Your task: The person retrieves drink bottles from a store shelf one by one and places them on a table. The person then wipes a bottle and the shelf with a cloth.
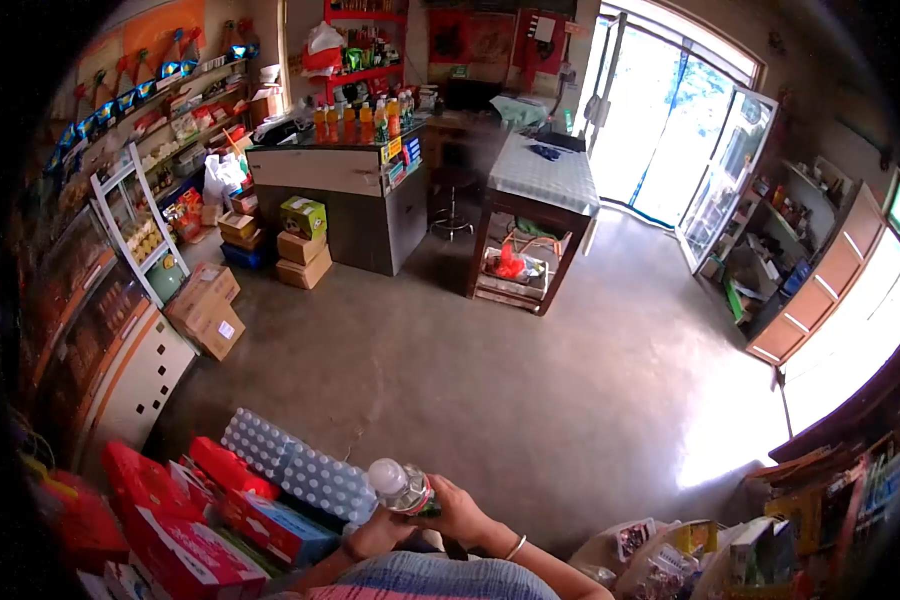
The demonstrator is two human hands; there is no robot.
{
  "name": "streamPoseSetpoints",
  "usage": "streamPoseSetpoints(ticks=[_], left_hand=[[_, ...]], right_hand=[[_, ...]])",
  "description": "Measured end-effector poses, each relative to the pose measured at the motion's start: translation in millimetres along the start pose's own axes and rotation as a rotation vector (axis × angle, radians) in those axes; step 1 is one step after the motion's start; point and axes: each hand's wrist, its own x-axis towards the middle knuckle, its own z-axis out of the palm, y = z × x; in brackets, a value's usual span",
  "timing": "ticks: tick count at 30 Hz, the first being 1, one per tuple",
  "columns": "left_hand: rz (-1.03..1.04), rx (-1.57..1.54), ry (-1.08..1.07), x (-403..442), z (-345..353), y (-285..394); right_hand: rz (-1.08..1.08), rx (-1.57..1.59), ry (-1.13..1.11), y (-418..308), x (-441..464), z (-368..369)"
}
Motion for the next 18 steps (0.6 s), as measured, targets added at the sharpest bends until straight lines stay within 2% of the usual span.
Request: streamPoseSetpoints(ticks=[2, 4, 5, 8, 10, 12, 14, 16, 18], left_hand=[[-0.087, 0.017, 0.128, 28.1, 13.5, 28.1], [0.024, 0.033, 0.127, 44.8, 41.8, 48.5], [0.036, 0.089, 0.137, 57.8, 49.3, 58.2], [0.13, 0.381, 0.138, 107.4, 52.4, 75.3], [-0.072, 0.051, 0.115, 154.1, 35.8, 102.6], [0.206, 0.936, 0.037, 188.0, 44.8, 115.7], [0.539, 1.786, -0.063, 223.8, 96.6, 141.2], [0.112, 0.473, 0.315, 284.5, 108.0, 147.3], [0.145, 0.459, 0.254, 337.8, 123.4, 161.5]], right_hand=[[-0.045, 0.041, 0.035, 14.3, 31.4, -7.5], [-0.054, 0.066, 0.058, 29.3, 60.5, -20.8], [0.016, 0.032, 0.004, 41.5, 73.8, -26.9], [-0.083, 0.059, 0.024, 81.9, 119.4, -46.4], [-0.134, 0.07, 0.049, 100.6, 152.1, -70.8], [-0.124, 0.125, 0.054, 119.1, 186.4, -97.3], [-0.168, 0.141, 0.053, 140.6, 228.1, -127.1], [-0.191, 0.144, 0.087, 163.7, 266.9, -159.2], [-0.166, 0.161, 0.1, 180.1, 296.0, -189.5]])
